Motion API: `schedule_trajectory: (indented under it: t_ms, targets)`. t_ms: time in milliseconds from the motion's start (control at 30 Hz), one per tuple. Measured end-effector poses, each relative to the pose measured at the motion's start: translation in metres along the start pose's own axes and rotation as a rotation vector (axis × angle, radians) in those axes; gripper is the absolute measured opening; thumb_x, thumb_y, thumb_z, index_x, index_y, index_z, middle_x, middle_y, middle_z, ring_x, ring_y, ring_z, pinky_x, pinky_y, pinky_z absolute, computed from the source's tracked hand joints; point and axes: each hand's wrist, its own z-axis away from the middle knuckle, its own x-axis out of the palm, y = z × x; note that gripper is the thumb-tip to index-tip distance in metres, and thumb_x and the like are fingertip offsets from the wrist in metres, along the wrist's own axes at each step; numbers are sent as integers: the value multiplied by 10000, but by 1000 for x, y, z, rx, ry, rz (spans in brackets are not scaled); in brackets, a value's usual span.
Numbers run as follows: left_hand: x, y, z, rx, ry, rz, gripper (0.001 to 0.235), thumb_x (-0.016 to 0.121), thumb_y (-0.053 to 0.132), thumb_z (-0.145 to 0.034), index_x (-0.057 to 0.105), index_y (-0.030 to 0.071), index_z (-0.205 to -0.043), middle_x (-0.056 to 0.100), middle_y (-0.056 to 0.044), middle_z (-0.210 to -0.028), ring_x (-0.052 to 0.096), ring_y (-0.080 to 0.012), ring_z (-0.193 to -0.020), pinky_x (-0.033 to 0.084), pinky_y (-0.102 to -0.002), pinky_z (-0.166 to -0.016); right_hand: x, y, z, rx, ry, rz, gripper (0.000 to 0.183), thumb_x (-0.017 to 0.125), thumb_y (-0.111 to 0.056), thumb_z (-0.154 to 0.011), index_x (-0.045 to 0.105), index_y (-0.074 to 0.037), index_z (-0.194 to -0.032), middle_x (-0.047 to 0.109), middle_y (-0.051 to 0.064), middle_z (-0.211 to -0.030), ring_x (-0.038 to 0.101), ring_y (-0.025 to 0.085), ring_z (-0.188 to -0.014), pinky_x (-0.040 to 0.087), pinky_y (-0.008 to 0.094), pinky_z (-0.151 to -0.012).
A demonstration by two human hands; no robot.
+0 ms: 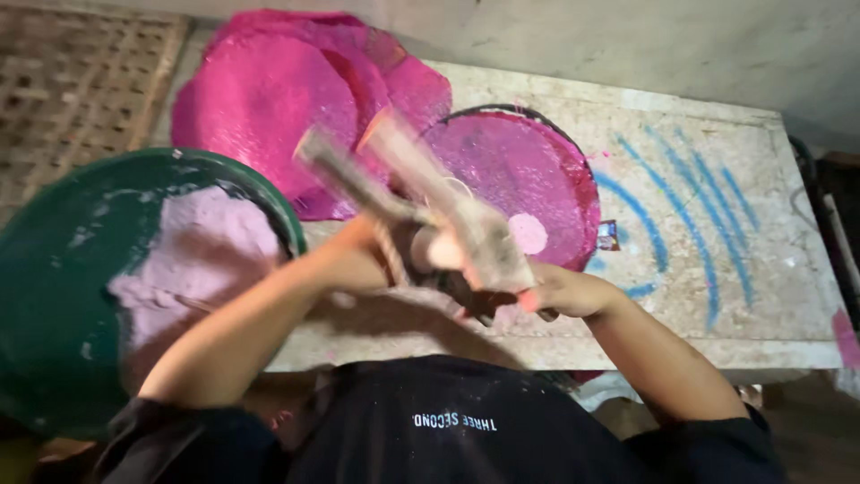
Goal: The person scoops pink cotton candy from a green bucket and places it into a circular metal mold on a pink sheet. They use a wooden stick to press and shape the candy into a round disc, repeating this process to create multiple discs.
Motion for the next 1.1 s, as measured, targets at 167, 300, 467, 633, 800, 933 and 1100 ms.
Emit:
schedule_trajectory:
  t_ms: [167,300,467,633,800,933,1100]
  targets:
    - [-18,-60,-78,-27,-31,94,596,707,47,-815,571,56,-1396,622,-136,-1330,574,-261,-1267,510,-394,-1056,-38,54,61,-137,363,-13,1108,799,-760,-693,417,-14,-1418,581,127,-1216,593,235,-1093,493,397,-928]
    - [-40,-167,-100,-561,699,-182,849,781,247,-869,289,91,-1543,230,-228,-1583,364,-357,-1402,504,-473,-1035,-46,68,107,-153,593,33,1144,811,-734,-667,431,-7,-1464,604,143,-1220,615,251,-1134,504,413,-958]
    - [-14,-296,-87,-588,604,341,878,739,228,-891,236,80,-1595,294,-241,-1644,340,-387,-1484,471,-591,-1024,-54,90,129,-240,657,-95,1097,803,-674,-705,417,15,-1466,585,142,-1260,597,268,-1165,446,417,-1047]
    - [46,-312,-56,-630,753,380,927,716,228,-826,205,96,-1588,315,-230,-1595,422,-410,-1427,525,-572,-1023,-69,110,124,-173,646,-119,1131,755,-750,-707,393,3,-1470,589,132,-1227,592,248,-1133,456,406,-1005]
    - [60,-231,-56,-294,1001,-358,1069,856,285,-899,112,-20,-1604,119,-363,-1600,148,-521,-1498,204,-587,-1206,-84,97,95,-134,391,-141,1210,536,-916,-793,405,38,-1526,600,138,-1184,572,231,-1048,457,367,-876]
    - [33,-148,-82,308,591,1013,909,714,525,-980,332,25,-1637,357,-221,-1622,284,-394,-1549,258,-547,-1251,-82,80,64,46,159,-239,1112,420,-882,-867,385,16,-1522,634,176,-1152,603,275,-1058,492,418,-948]
    - [12,-88,-111,557,38,1169,707,593,503,-913,455,98,-1476,537,-106,-1380,458,-261,-1339,315,-437,-1191,-82,49,46,129,-137,-495,904,387,-723,-1020,395,33,-1516,621,181,-1285,610,288,-1192,475,462,-1078]
